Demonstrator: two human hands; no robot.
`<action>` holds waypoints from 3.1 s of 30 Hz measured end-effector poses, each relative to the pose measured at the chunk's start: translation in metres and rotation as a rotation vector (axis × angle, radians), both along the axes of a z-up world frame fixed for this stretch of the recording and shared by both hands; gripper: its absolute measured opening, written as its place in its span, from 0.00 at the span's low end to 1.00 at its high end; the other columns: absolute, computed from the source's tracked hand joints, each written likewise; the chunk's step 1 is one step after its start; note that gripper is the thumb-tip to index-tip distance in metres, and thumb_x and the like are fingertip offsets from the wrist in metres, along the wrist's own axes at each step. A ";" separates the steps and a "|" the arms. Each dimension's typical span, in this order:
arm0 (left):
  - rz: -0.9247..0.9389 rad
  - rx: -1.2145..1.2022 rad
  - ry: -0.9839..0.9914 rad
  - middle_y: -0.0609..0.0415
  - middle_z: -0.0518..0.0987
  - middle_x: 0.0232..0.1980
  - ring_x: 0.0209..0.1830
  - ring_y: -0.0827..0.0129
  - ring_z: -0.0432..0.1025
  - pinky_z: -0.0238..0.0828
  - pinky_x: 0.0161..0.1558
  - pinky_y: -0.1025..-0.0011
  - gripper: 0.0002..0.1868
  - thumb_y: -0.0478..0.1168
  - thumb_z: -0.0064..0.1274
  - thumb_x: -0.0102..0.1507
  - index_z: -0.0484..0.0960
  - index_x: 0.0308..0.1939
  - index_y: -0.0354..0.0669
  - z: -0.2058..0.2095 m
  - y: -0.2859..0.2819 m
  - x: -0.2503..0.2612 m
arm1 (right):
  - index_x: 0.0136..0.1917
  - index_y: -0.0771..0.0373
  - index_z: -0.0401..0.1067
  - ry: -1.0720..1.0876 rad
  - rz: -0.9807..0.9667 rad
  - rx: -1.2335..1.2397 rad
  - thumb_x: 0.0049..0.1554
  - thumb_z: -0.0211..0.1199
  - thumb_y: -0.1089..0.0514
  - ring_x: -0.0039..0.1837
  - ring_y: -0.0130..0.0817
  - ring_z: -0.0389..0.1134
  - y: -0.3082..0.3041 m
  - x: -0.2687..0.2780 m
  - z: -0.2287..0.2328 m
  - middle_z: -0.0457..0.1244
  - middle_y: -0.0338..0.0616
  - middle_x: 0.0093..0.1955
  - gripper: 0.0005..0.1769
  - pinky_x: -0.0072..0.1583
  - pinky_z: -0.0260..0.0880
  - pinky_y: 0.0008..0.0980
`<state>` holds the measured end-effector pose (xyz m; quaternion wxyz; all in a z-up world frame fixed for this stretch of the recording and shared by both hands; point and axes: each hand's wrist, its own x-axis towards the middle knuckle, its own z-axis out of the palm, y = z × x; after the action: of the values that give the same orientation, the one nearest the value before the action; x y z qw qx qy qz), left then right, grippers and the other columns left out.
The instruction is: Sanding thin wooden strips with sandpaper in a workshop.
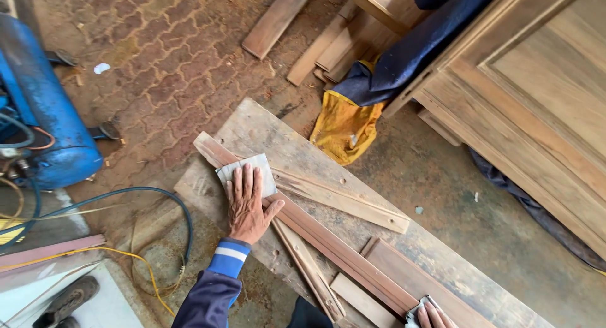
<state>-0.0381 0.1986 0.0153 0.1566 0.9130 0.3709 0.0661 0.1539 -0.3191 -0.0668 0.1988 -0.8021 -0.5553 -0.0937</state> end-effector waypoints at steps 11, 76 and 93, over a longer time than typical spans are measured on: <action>0.182 0.027 0.007 0.37 0.45 0.84 0.84 0.41 0.37 0.30 0.76 0.38 0.48 0.67 0.40 0.67 0.51 0.81 0.39 -0.024 0.096 -0.019 | 0.67 0.64 0.70 0.250 0.069 -0.145 0.49 0.55 0.70 0.75 0.53 0.59 0.116 -0.032 0.084 0.60 0.55 0.73 0.32 0.73 0.57 0.51; -0.015 -0.122 -0.055 0.31 0.38 0.84 0.85 0.43 0.30 0.17 0.78 0.43 0.57 0.68 0.44 0.64 0.40 0.81 0.32 0.017 -0.116 0.019 | 0.71 0.63 0.66 0.220 -0.064 -0.051 0.47 0.56 0.66 0.76 0.51 0.57 0.092 -0.047 0.116 0.57 0.50 0.75 0.36 0.75 0.56 0.53; -0.159 -0.161 0.093 0.33 0.38 0.84 0.84 0.40 0.33 0.27 0.78 0.47 0.71 0.88 0.26 0.56 0.38 0.81 0.32 0.002 -0.197 0.035 | 0.65 0.64 0.72 0.224 0.231 0.059 0.44 0.59 0.69 0.71 0.54 0.62 0.060 -0.007 0.048 0.60 0.55 0.70 0.32 0.69 0.65 0.52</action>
<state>-0.0034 0.0019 0.0176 0.2168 0.9261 0.3083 -0.0188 0.1468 -0.2589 -0.0184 0.2923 -0.7322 -0.6151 0.0037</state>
